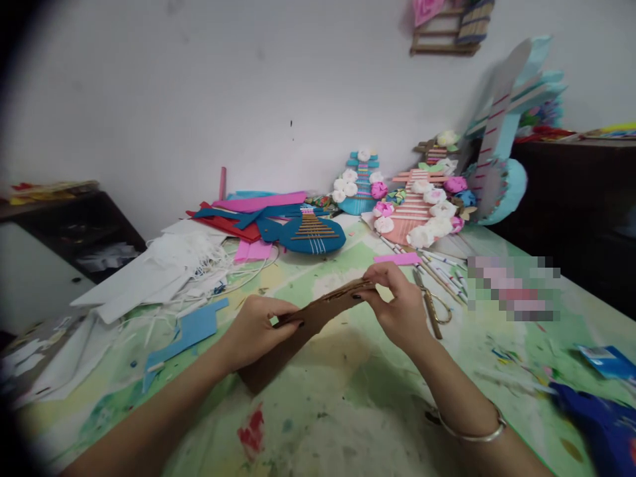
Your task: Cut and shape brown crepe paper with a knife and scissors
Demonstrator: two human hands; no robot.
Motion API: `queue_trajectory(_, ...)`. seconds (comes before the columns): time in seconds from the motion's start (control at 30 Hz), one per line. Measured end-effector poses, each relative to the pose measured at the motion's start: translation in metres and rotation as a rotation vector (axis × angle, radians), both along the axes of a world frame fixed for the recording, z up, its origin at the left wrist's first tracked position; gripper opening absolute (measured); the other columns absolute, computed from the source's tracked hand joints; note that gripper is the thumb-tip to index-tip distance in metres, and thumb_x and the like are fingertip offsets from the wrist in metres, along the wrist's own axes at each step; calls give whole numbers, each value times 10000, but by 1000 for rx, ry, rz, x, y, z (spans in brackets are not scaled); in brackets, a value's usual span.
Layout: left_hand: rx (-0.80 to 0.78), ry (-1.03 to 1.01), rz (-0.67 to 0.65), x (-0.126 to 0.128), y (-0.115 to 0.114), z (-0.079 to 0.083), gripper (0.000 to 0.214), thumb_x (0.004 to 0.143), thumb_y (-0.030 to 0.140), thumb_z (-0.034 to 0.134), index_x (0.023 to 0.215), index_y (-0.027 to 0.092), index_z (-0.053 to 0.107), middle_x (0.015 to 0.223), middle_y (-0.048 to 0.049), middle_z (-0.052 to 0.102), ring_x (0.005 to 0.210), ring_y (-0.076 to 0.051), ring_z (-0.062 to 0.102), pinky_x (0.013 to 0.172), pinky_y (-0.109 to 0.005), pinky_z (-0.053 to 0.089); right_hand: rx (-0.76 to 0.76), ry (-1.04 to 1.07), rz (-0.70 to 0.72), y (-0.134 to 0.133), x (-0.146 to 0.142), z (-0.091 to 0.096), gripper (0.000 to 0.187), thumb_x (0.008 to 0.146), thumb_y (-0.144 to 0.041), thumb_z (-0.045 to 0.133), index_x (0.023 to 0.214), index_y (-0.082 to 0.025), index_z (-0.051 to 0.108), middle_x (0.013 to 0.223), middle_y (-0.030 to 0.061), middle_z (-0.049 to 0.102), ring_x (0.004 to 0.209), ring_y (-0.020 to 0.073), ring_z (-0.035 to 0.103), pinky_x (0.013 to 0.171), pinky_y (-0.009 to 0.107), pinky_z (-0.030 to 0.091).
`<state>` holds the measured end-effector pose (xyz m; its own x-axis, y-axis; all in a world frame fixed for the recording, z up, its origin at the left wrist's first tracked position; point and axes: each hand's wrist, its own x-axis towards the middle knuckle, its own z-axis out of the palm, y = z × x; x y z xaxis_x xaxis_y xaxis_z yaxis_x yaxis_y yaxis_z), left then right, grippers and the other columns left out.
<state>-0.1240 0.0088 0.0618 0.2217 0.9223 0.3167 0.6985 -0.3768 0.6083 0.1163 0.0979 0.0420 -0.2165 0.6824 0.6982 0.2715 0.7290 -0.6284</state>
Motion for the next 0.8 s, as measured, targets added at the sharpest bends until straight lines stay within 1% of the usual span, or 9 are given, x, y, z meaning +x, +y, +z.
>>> queue_trajectory(0.17, 85, -28, 49, -3, -5, -4, 186, 787, 144, 562, 775, 204, 738, 702, -5, 722, 611, -131, 628, 584, -221, 394, 14, 44, -29, -9, 1, -13, 269, 772, -175, 695, 969, -260, 533, 866, 18, 628, 804, 208, 682, 744, 369, 545)
queue_trajectory(0.27, 28, -58, 40, -5, -7, -2, 188, 803, 179, 574, 789, 224, 756, 730, -14, 739, 629, -158, 651, 590, -238, 412, 3, 64, -43, -14, -1, -11, 291, 762, -194, 714, 983, -260, 535, 889, 30, 614, 808, 211, 671, 767, 392, 541)
queue_trajectory(0.37, -38, -161, 77, -4, -7, 0, 168, 762, 162, 604, 752, 223, 760, 672, 2, 720, 588, -156, 625, 579, -246, 414, -40, 175, -39, -17, -9, -7, 428, 728, -206, 748, 1069, -274, 497, 1018, 48, 597, 959, 227, 637, 863, 415, 510)
queue_trajectory(0.43, -92, -318, 165, -2, -6, -1, 108, 721, 175, 644, 689, 200, 745, 607, 10, 684, 561, -148, 592, 547, -241, 404, -169, 253, 19, -19, -17, -7, 486, 741, -245, 740, 1138, -285, 463, 1135, 65, 569, 1051, 225, 593, 896, 412, 498)
queue_trajectory(0.5, -201, -580, 240, 1, -4, -5, 75, 687, 238, 705, 662, 170, 728, 613, -1, 678, 561, -144, 581, 514, -232, 399, -417, 248, 165, -24, -27, -9, 444, 787, -311, 696, 1165, -269, 466, 1175, 82, 564, 1038, 208, 589, 865, 390, 514)
queue_trajectory(0.57, -330, -893, 264, 6, 0, -13, 167, 646, 294, 764, 711, 144, 728, 704, -32, 713, 597, -150, 604, 527, -237, 436, -695, 176, 374, -32, -37, -12, 355, 823, -357, 650, 1125, -224, 517, 1110, 90, 607, 956, 186, 613, 805, 350, 529)
queue_trajectory(0.63, -422, -1134, 270, 12, 4, -23, 261, 608, 298, 808, 789, 126, 729, 805, -69, 737, 660, -164, 638, 596, -265, 495, -862, 141, 537, -39, -45, -14, 251, 837, -366, 632, 1004, -186, 580, 965, 68, 650, 836, 153, 626, 725, 293, 522)
queue_trajectory(0.7, -467, -1250, 282, 18, 6, -32, 298, 583, 272, 833, 810, 113, 724, 839, -90, 743, 693, -169, 654, 649, -282, 522, -904, 167, 584, -44, -49, -15, 194, 837, -354, 632, 891, -170, 607, 849, 39, 654, 757, 128, 614, 687, 258, 498)
queue_trajectory(0.8, -505, -1293, 268, 25, 7, -39, 309, 580, 252, 845, 822, 105, 721, 861, -101, 749, 713, -160, 664, 675, -270, 531, -877, 209, 518, -47, -48, -16, 168, 824, -322, 642, 825, -155, 627, 785, 23, 642, 729, 115, 588, 676, 239, 465)
